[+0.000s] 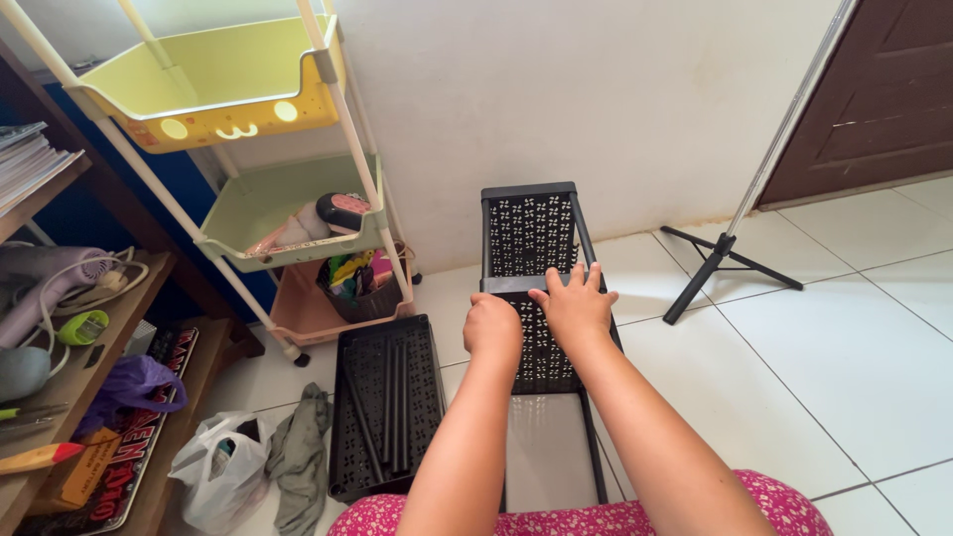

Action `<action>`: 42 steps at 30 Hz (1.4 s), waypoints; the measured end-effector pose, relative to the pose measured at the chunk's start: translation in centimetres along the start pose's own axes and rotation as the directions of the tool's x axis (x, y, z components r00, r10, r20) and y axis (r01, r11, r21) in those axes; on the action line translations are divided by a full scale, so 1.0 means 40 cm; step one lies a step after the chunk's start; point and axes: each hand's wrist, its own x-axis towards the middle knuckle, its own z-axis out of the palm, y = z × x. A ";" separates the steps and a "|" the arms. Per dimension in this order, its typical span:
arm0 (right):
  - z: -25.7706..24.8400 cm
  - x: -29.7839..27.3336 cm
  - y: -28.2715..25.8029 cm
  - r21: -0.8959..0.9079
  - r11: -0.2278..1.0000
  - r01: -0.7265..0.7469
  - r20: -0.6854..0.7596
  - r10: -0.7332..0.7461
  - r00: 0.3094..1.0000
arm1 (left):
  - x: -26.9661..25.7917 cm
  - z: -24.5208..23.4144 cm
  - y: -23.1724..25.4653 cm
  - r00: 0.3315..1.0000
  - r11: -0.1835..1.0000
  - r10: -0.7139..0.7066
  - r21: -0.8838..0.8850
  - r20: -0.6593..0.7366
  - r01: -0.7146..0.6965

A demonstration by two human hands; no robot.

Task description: The person assembles a black plastic storage rack by inserting vertical poles into perforated trays and connecting them into a frame. The person handles trays and poles, aligns them, and secures the structure on the floor.

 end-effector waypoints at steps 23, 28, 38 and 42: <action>0.051 0.017 -0.005 -0.064 0.998 -0.022 -0.074 0.017 0.997 | 0.052 -0.015 -0.011 0.983 0.987 -0.008 -0.158 0.184 0.038; 0.048 0.010 -0.001 -0.045 0.999 -0.010 -0.074 0.007 0.997 | 0.012 -0.049 -0.003 0.981 0.988 -0.040 -0.142 0.189 0.068; 0.060 0.007 -0.005 -0.073 0.997 -0.008 -0.094 0.001 0.996 | -0.032 -0.106 0.004 0.982 0.995 -0.037 -0.081 0.187 0.053; 0.067 0.009 -0.004 -0.072 0.997 -0.010 -0.105 0.002 0.994 | -0.026 -0.100 -0.003 0.981 0.991 -0.055 -0.112 0.187 0.077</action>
